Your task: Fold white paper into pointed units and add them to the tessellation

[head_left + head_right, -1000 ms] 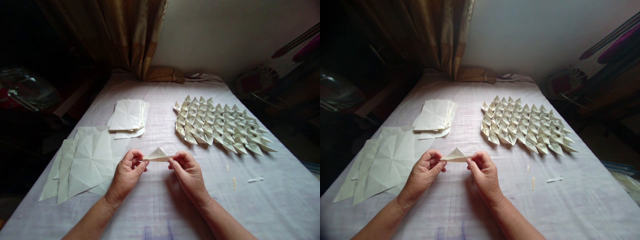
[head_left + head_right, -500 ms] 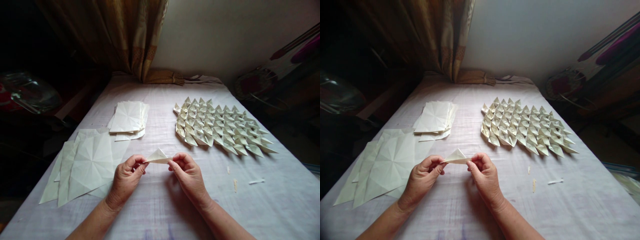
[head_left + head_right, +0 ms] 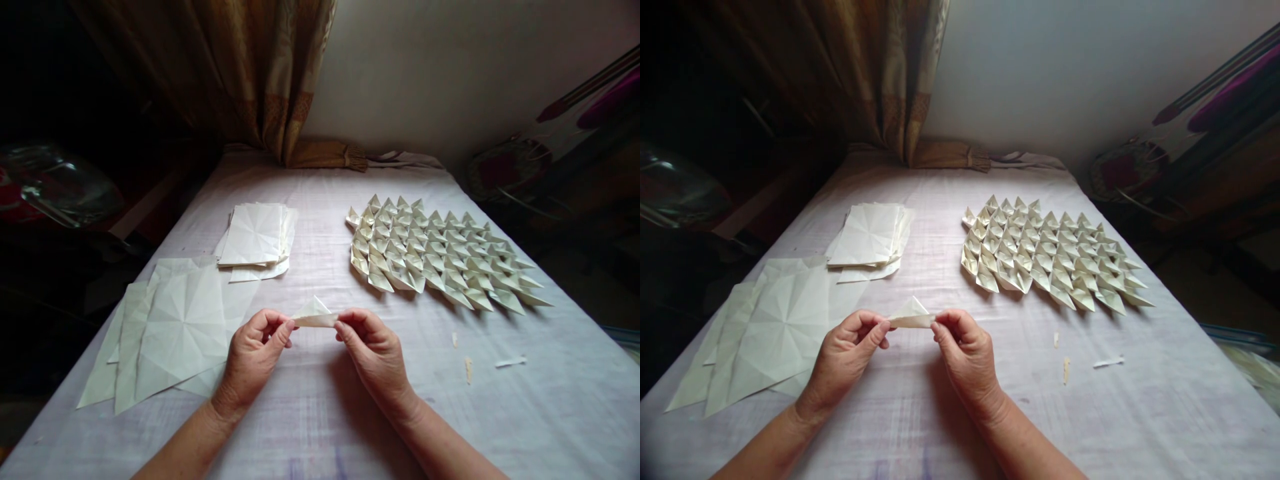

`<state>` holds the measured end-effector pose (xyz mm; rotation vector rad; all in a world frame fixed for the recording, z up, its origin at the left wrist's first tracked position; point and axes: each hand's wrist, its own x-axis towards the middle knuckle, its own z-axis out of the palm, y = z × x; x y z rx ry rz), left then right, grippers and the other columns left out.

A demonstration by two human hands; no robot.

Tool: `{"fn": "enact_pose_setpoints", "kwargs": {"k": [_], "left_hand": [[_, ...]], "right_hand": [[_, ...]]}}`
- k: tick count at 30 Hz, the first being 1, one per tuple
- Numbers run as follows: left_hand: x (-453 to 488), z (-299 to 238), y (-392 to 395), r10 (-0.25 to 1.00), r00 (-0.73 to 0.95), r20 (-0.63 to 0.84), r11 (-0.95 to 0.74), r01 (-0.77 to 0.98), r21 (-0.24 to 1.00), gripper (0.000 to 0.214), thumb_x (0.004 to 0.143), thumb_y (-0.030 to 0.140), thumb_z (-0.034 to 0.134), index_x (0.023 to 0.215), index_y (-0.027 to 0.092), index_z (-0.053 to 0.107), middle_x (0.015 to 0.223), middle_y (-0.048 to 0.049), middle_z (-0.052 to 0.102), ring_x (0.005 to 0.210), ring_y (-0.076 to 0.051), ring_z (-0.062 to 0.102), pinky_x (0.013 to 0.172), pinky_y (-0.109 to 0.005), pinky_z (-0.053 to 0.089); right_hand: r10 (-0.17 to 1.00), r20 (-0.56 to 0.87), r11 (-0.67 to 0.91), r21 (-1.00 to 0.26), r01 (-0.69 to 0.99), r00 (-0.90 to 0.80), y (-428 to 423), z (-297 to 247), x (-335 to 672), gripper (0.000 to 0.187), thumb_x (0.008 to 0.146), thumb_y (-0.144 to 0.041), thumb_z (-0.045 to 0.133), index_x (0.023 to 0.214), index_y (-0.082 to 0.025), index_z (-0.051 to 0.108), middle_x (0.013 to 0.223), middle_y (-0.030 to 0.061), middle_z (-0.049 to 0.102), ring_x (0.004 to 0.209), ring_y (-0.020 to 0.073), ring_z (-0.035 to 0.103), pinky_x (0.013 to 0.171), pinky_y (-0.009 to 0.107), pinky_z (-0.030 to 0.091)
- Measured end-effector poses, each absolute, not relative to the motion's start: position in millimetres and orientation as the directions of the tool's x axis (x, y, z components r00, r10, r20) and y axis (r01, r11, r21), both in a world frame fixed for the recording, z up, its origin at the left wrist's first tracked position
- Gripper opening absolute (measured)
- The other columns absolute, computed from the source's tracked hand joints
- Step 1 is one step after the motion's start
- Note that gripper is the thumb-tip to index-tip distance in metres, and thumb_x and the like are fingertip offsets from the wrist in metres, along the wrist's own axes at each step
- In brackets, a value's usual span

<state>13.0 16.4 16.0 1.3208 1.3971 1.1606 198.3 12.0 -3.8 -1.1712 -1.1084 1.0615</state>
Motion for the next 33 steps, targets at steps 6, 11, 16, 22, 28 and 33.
{"fn": "enact_pose_setpoints", "kwargs": {"k": [6,11,16,22,28,33], "left_hand": [[13,12,12,0.994,-0.08,0.069,-0.045,0.269,0.962,0.017,0.083,0.033,0.065,0.076,0.017,0.065,0.06,0.0019,0.064,0.054,-0.012,0.063,0.052,-0.018,0.048],[12,8,11,0.991,-0.093,0.098,-0.062,0.326,0.943,0.019,0.084,0.035,0.066,0.077,0.018,0.066,0.06,0.0019,0.065,0.053,-0.011,0.06,0.052,-0.019,0.046],[12,8,12,0.99,-0.097,0.103,-0.067,0.326,0.943,0.019,0.084,0.036,0.065,0.078,0.018,0.066,0.061,0.0015,0.066,0.052,-0.012,0.061,0.051,-0.019,0.046],[13,10,9,0.989,-0.08,0.12,-0.087,0.333,0.939,0.018,0.084,0.035,0.065,0.078,0.018,0.065,0.062,0.0015,0.067,0.053,-0.012,0.063,0.051,-0.019,0.048],[13,10,7,0.988,-0.083,0.128,-0.089,0.365,0.927,0.017,0.085,0.035,0.065,0.08,0.019,0.066,0.064,0.0007,0.068,0.055,-0.013,0.064,0.052,-0.02,0.049],[14,13,7,0.984,-0.076,0.162,-0.123,0.376,0.919,0.014,0.085,0.032,0.066,0.08,0.019,0.066,0.065,0.001,0.069,0.056,-0.013,0.064,0.052,-0.02,0.049]], "right_hand": [[0.982,0.042,0.054,-0.997,-0.061,0.183,12,-1,197,0.009,0.077,-0.027,0.072,0.083,-0.02,0.072,0.07,0.0011,0.071,0.058,0.0129,0.063,0.055,0.023,0.054],[0.985,0.05,0.056,-0.998,-0.037,0.164,12,-1,198,0.01,0.078,-0.028,0.071,0.085,-0.022,0.076,0.071,0.0009,0.073,0.058,0.0123,0.063,0.055,0.022,0.053],[0.993,0.048,0.054,-0.997,-0.052,0.111,12,1,199,0.012,0.079,-0.028,0.072,0.088,-0.023,0.076,0.076,0.0016,0.075,0.063,0.0132,0.065,0.061,0.023,0.054],[0.995,-0.052,-0.044,-0.995,-0.094,0.085,13,4,198,0.017,0.076,-0.033,0.075,0.088,-0.021,0.077,0.078,0.0031,0.076,0.06,0.0126,0.063,0.056,0.023,0.053],[0.983,-0.163,-0.152,-0.981,-0.118,0.083,15,11,198,0.027,0.07,-0.044,0.078,0.082,-0.019,0.077,0.076,0.004,0.076,0.057,0.0133,0.062,0.053,0.025,0.053],[0.97,-0.234,-0.225,-0.966,-0.129,0.059,17,16,199,0.032,0.066,-0.049,0.08,0.077,-0.019,0.076,0.071,0.004,0.074,0.055,0.0131,0.06,0.051,0.025,0.05]]}}
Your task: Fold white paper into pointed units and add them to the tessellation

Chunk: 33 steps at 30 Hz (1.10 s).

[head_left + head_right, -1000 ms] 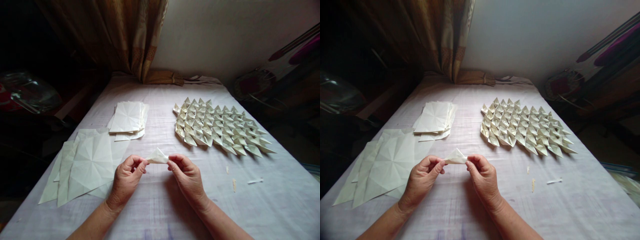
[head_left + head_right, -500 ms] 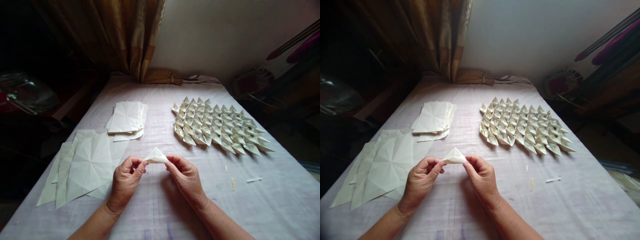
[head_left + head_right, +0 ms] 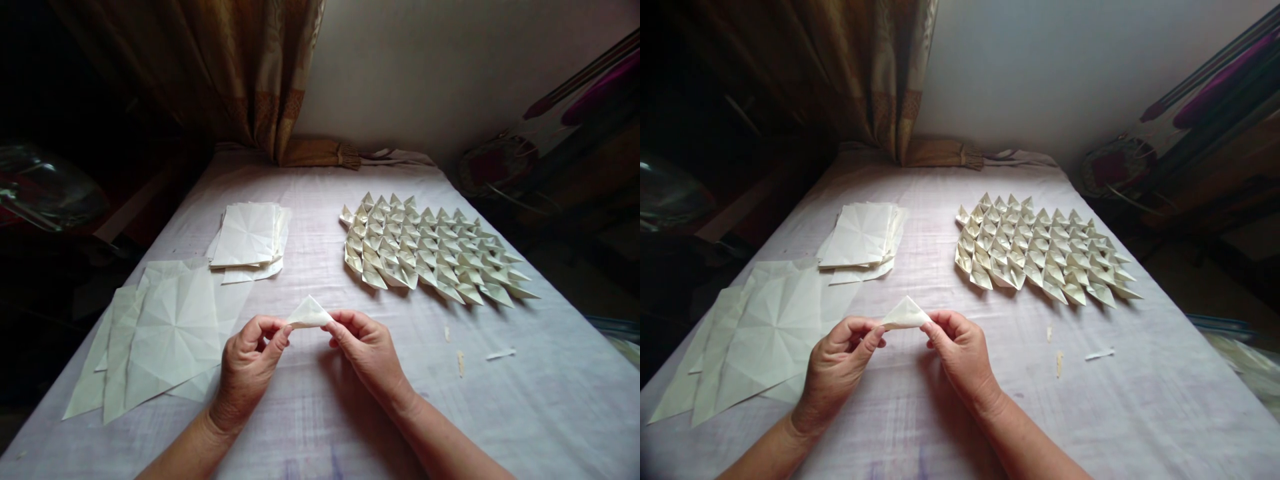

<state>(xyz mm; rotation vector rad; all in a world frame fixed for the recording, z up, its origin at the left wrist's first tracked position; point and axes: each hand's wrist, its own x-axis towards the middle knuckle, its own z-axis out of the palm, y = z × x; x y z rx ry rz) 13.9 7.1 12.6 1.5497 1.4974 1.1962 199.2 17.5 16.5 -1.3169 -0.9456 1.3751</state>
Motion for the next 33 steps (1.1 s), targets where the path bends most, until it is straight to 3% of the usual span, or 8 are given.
{"fn": "enact_pose_setpoints", "kwargs": {"k": [8,21,28,33], "left_hand": [[14,9,7,0.987,-0.032,0.157,-0.135,0.364,0.922,0.01,0.087,0.03,0.063,0.083,0.02,0.065,0.068,0.0027,0.066,0.059,-0.012,0.065,0.055,-0.018,0.049],[18,19,13,0.997,-0.078,-0.022,0.036,0.177,0.984,0.019,0.083,0.037,0.063,0.084,0.02,0.057,0.063,0.0022,0.066,0.058,-0.014,0.066,0.057,-0.023,0.053],[21,18,14,0.982,-0.105,-0.157,0.165,0.074,0.983,0.026,0.08,0.043,0.064,0.086,0.02,0.054,0.062,0.001,0.066,0.057,-0.014,0.065,0.043,-0.018,0.04],[22,14,17,0.98,-0.132,-0.149,0.151,0.002,0.989,0.03,0.078,0.041,0.067,0.091,0.022,0.049,0.062,0.0041,0.066,0.054,-0.012,0.063,0.041,-0.016,0.035]], "right_hand": [[0.951,-0.309,-0.3,-0.934,-0.192,0.022,18,13,204,0.033,0.064,-0.047,0.081,0.07,-0.017,0.071,0.062,0.0015,0.069,0.046,0.0074,0.049,0.04,0.018,0.033],[0.964,-0.266,-0.262,-0.958,-0.116,0.02,16,16,204,0.037,0.067,-0.053,0.077,0.071,-0.017,0.068,0.06,-0.0003,0.065,0.046,0.0076,0.046,0.039,0.019,0.028],[0.966,-0.256,-0.25,-0.958,-0.142,0.03,15,16,204,0.036,0.065,-0.052,0.08,0.071,-0.018,0.071,0.054,-0.0023,0.06,0.046,0.0083,0.046,0.042,0.02,0.033],[0.965,-0.261,-0.255,-0.956,-0.147,0.024,15,17,202,0.033,0.065,-0.05,0.08,0.07,-0.018,0.072,0.054,-0.0018,0.061,0.045,0.0078,0.044,0.042,0.02,0.032]]}}
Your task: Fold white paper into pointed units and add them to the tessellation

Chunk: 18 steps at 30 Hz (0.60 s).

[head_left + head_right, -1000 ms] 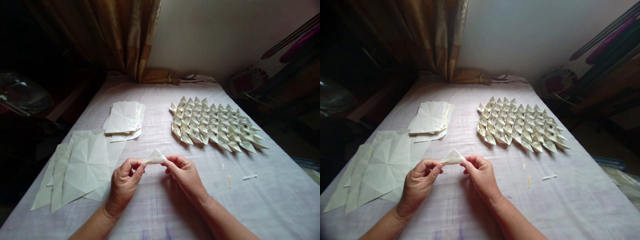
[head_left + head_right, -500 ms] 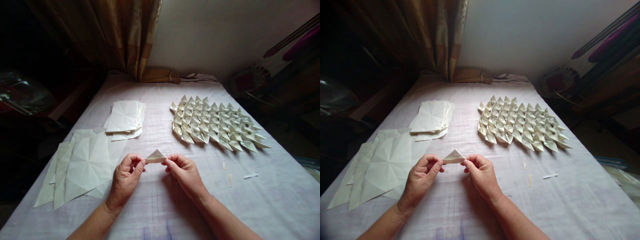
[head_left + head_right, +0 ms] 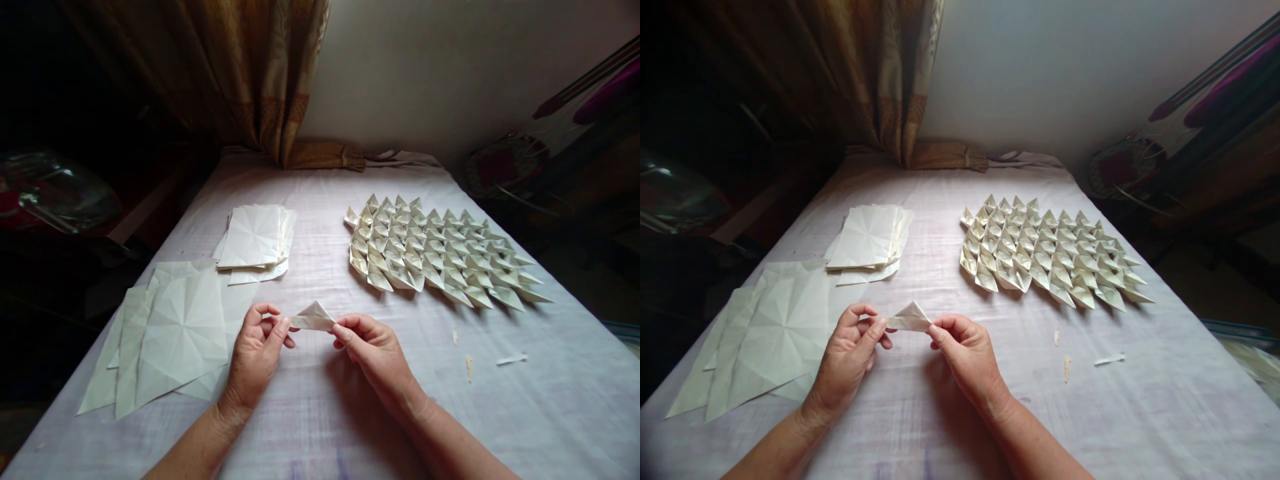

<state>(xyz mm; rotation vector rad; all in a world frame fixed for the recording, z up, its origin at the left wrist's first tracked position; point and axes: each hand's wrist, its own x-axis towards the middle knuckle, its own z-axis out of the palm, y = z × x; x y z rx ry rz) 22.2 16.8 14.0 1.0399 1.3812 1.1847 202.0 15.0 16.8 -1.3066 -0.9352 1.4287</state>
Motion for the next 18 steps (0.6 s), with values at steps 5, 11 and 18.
{"fn": "enact_pose_setpoints", "kwargs": {"k": [5,11,18], "left_hand": [[21.7,11.1,17.7,0.982,-0.149,-0.118,0.128,0.058,0.99,0.027,0.078,0.043,0.068,0.087,0.019,0.058,0.064,0.0022,0.066,0.055,-0.013,0.063,0.042,-0.018,0.04],[21.2,15.8,18.3,0.983,-0.113,-0.144,0.15,0.05,0.987,0.028,0.075,0.044,0.071,0.084,0.018,0.064,0.062,0.0013,0.066,0.057,-0.014,0.064,0.047,-0.021,0.047],[21.0,15.0,19.3,0.976,-0.111,-0.185,0.189,0.029,0.982,0.029,0.069,0.041,0.075,0.081,0.017,0.064,0.066,0.0011,0.068,0.056,-0.013,0.063,0.057,-0.024,0.052]], "right_hand": [[0.966,-0.256,-0.245,-0.955,-0.165,0.047,16.0,16.8,201.4,0.031,0.064,-0.048,0.081,0.069,-0.018,0.073,0.052,-0.0018,0.061,0.044,0.0078,0.043,0.04,0.02,0.031],[0.968,-0.241,-0.226,-0.957,-0.182,0.067,16.0,14.8,202.1,0.029,0.064,-0.046,0.082,0.071,-0.019,0.075,0.052,-0.0017,0.061,0.044,0.0081,0.043,0.04,0.02,0.03],[0.971,-0.23,-0.216,-0.962,-0.169,0.068,15.1,12.4,204.0,0.027,0.066,-0.045,0.08,0.072,-0.019,0.076,0.055,-0.0003,0.062,0.046,0.0086,0.043,0.042,0.02,0.031]]}}
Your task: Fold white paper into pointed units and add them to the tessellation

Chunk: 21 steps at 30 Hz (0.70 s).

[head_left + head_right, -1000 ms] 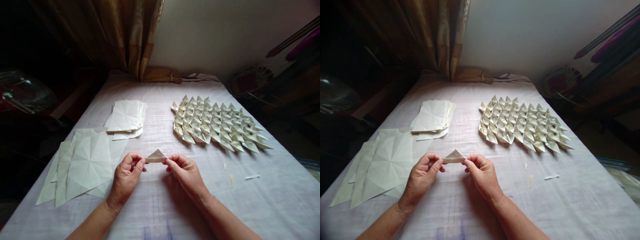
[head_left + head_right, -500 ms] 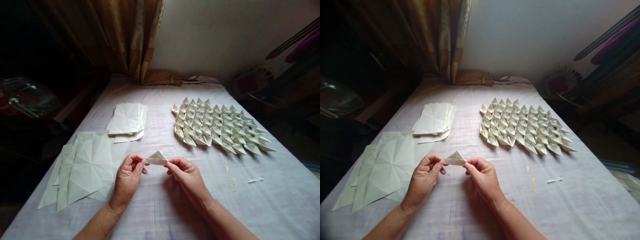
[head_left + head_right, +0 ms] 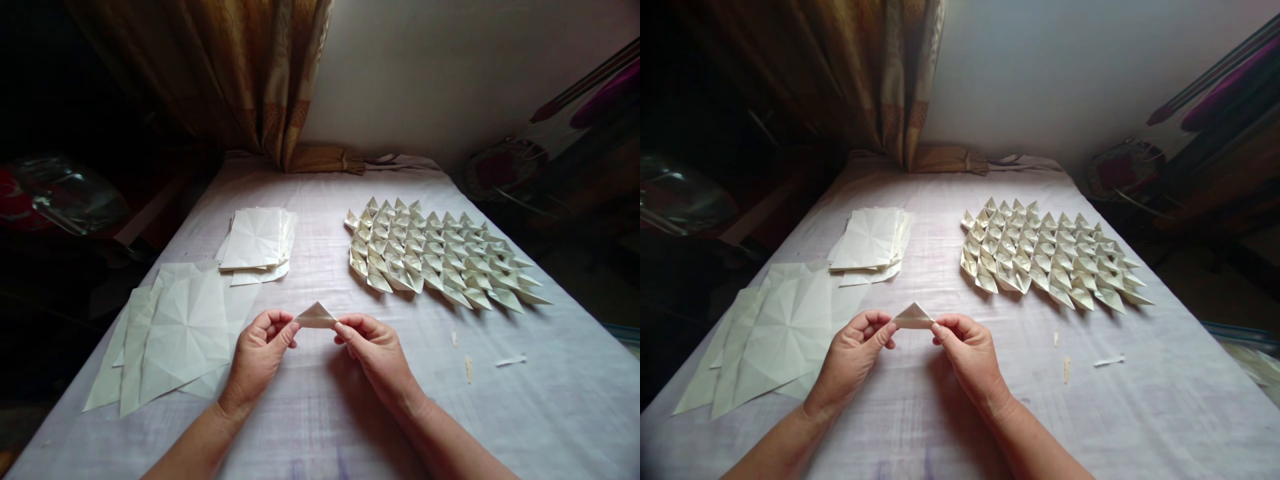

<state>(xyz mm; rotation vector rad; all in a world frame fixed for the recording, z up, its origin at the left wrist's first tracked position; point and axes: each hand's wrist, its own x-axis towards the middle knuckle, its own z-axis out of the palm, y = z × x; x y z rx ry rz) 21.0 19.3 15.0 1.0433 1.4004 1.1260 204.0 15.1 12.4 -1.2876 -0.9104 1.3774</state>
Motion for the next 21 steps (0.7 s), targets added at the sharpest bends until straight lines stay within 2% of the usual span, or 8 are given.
{"fn": "enact_pose_setpoints", "kwargs": {"k": [5,8,11,16,19,21], "left_hand": [[16,18,22,0.973,-0.06,-0.222,0.224,0.024,0.974,0.027,0.07,0.04,0.075,0.079,0.017,0.064,0.061,0.0027,0.063,0.049,-0.01,0.055,0.048,-0.02,0.043],[12,21,22,0.963,0.002,-0.268,0.268,0.019,0.963,0.027,0.072,0.041,0.074,0.081,0.018,0.064,0.058,0.0047,0.059,0.038,-0.006,0.041,0.039,-0.018,0.03],[10,21,22,0.951,0.034,-0.307,0.306,0.033,0.951,0.03,0.072,0.044,0.072,0.084,0.018,0.063,0.06,0.0046,0.059,0.035,-0.003,0.032,0.036,-0.017,0.022],[11,16,22,0.958,0.021,-0.286,0.284,0.063,0.957,0.03,0.072,0.045,0.071,0.079,0.018,0.059,0.056,0.0054,0.057,0.034,-0.003,0.032,0.036,-0.017,0.021],[12,16,22,0.965,0.019,-0.261,0.259,0.073,0.963,0.028,0.071,0.042,0.071,0.082,0.019,0.058,0.055,0.0068,0.055,0.035,-0.004,0.034,0.036,-0.017,0.023],[12,16,22,0.969,0.025,-0.246,0.243,0.08,0.967,0.028,0.071,0.04,0.071,0.087,0.02,0.059,0.057,0.0075,0.055,0.036,-0.004,0.036,0.037,-0.016,0.025]], "right_hand": [[0.984,-0.163,-0.155,-0.982,-0.105,0.07,16,11,205,0.024,0.068,-0.043,0.079,0.07,-0.019,0.076,0.064,0.0007,0.062,0.05,0.0082,0.04,0.044,0.021,0.03],[0.983,-0.175,-0.166,-0.978,-0.122,0.062,16,9,204,0.024,0.067,-0.044,0.079,0.071,-0.02,0.076,0.056,-0.0022,0.055,0.049,0.0085,0.038,0.044,0.021,0.029],[0.98,-0.197,-0.19,-0.971,-0.149,0.037,17,7,203,0.028,0.066,-0.047,0.081,0.072,-0.02,0.075,0.049,-0.0047,0.048,0.048,0.0088,0.036,0.045,0.022,0.029],[0.98,-0.2,-0.194,-0.968,-0.158,0.02,18,4,201,0.036,0.064,-0.05,0.081,0.077,-0.018,0.073,0.053,-0.0045,0.051,0.048,0.0078,0.034,0.045,0.022,0.027],[0.989,-0.149,-0.142,-0.973,-0.182,0.024,18,3,199,0.038,0.064,-0.047,0.082,0.087,-0.019,0.069,0.059,-0.0049,0.054,0.05,0.0085,0.039,0.048,0.022,0.031],[0.995,-0.086,-0.076,-0.981,-0.181,0.048,18,2,197,0.034,0.065,-0.045,0.081,0.082,-0.02,0.064,0.061,-0.0048,0.054,0.053,0.0096,0.043,0.051,0.022,0.035]]}}
